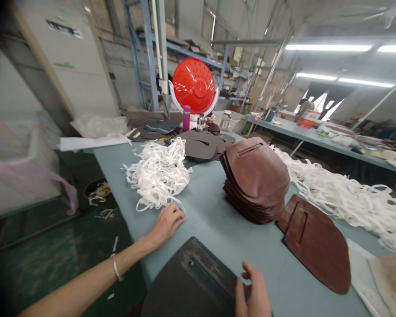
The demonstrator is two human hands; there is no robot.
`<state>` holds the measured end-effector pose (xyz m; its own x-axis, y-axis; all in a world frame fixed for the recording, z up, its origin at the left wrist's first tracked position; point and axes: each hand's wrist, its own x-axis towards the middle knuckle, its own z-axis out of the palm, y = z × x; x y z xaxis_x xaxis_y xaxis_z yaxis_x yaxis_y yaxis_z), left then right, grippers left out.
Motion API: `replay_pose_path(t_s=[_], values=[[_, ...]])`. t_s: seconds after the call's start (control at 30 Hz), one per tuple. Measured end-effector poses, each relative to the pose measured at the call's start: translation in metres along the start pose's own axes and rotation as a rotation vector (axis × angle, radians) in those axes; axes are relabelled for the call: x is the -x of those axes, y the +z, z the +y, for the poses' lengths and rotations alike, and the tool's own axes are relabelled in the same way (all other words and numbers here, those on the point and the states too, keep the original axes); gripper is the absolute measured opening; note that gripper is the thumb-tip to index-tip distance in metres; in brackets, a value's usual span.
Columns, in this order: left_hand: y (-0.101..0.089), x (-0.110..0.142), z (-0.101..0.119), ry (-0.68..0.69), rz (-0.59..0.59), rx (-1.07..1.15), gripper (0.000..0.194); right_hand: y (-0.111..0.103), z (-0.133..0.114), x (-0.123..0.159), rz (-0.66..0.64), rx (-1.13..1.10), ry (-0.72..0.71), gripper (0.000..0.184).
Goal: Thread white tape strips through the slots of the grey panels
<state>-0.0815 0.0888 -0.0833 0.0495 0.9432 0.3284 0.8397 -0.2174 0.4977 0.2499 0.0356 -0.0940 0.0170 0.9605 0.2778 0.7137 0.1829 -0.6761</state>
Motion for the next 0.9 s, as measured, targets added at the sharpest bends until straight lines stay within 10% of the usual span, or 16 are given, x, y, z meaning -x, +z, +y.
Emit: replay_pose_path(t_s=[0.2,0.43,0.67,0.9], values=[[0.001,0.014,0.007,0.199,-0.050,0.207,0.018,0.079,-0.107,-0.040,-0.313,-0.135,-0.573,0.054],[-0.007,0.020,-0.002,0.081,-0.005,0.336,0.012,0.116,-0.134,-0.067,-0.490,-0.114,-0.487,0.024],[-0.018,0.011,-0.020,0.132,-0.055,-0.040,0.020,0.110,-0.124,-0.065,-0.417,-0.204,-0.321,0.017],[-0.028,-0.008,-0.045,-0.005,0.020,-0.106,0.026,0.042,-0.078,-0.034,-0.337,-0.363,0.105,0.036]])
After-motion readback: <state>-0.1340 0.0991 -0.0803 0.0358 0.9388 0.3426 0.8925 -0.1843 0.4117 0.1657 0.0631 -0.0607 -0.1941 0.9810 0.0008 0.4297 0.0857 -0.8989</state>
